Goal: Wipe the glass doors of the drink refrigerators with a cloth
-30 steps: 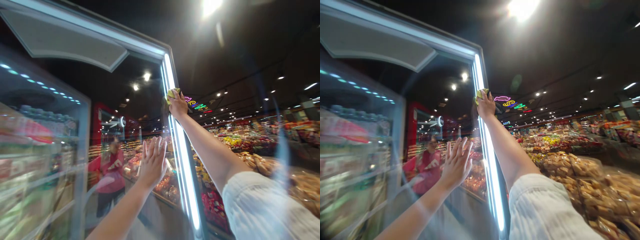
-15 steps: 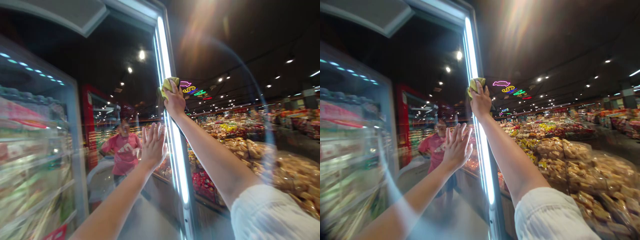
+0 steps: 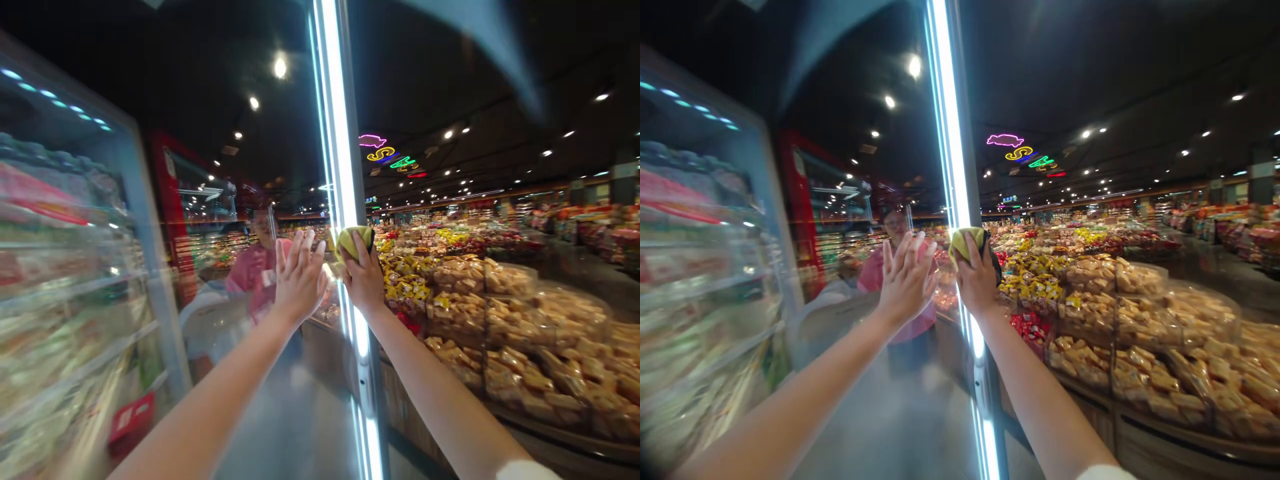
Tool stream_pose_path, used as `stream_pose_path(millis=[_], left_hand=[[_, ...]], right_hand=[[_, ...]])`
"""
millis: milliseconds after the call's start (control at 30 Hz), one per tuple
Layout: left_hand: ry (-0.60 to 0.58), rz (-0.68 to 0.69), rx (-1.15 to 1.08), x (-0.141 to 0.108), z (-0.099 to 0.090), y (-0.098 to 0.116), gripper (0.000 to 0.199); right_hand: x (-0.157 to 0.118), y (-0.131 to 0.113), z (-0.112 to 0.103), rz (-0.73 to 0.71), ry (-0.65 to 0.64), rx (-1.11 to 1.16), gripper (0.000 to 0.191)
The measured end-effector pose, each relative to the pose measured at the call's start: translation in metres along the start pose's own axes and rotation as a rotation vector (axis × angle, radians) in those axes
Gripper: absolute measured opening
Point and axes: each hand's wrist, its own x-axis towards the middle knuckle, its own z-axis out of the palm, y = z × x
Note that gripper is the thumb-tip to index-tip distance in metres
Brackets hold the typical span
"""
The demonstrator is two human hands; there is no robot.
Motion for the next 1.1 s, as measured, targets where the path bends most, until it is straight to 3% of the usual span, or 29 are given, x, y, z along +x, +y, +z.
stream_pose_path(millis=[100,200,267,433,500,567,633,733,800,867,1000,1100], left_hand=[[-0.028,-0.006,0.01,-0.011,-0.006,0.0,0.054],[-0.048,-0.008,0.004,-0.02,-0.013,-0.003,0.057],[-0.05,-0.017,-0.01,-0.024,-0.018,-0.006,0.059],[-0.036,-0.031,0.004,-0.026,-0.024,-0.012,0.056],[-0.037,-0.029,0.024,-0.028,-0.026,-0.012,0.055],[-0.041,-0.035,0.051,-0.033,-0.028,-0.013,0.055],[-0.051,-0.045,0.085,-0.044,-0.032,-0.016,0.056],[-0.089,-0.058,0.13,-0.067,-0.046,-0.024,0.058],[-0.12,-0.065,0.158,-0.086,-0.057,-0.033,0.061],[-0.137,-0.068,0.194,-0.105,-0.069,-0.042,0.063],[-0.151,-0.092,0.267,-0.132,-0.083,-0.056,0.062],[-0.175,-0.124,0.295,-0.149,-0.089,-0.061,0.063]], right_hand=[[-0.061,0.0,0.0,-0.025,-0.033,0.0,0.062],[-0.086,0.004,-0.002,-0.084,-0.049,0.007,0.057],[-0.069,0.006,-0.006,-0.091,-0.073,-0.008,0.052],[0.028,-0.005,-0.007,0.016,-0.06,-0.083,0.048],[0.038,-0.02,-0.002,0.005,-0.077,-0.068,0.051],[0.015,-0.038,0.005,-0.042,-0.122,0.018,0.054],[-0.036,-0.054,0.01,-0.062,-0.167,0.178,0.057],[-0.123,-0.066,0.013,0.03,-0.179,0.339,0.064],[-0.156,-0.07,0.016,0.068,-0.171,0.381,0.066],[-0.16,-0.077,0.022,0.127,-0.111,0.391,0.067],[-0.123,-0.113,0.034,0.206,0.042,0.323,0.063],[-0.124,-0.136,0.03,0.065,-0.054,0.296,0.056]])
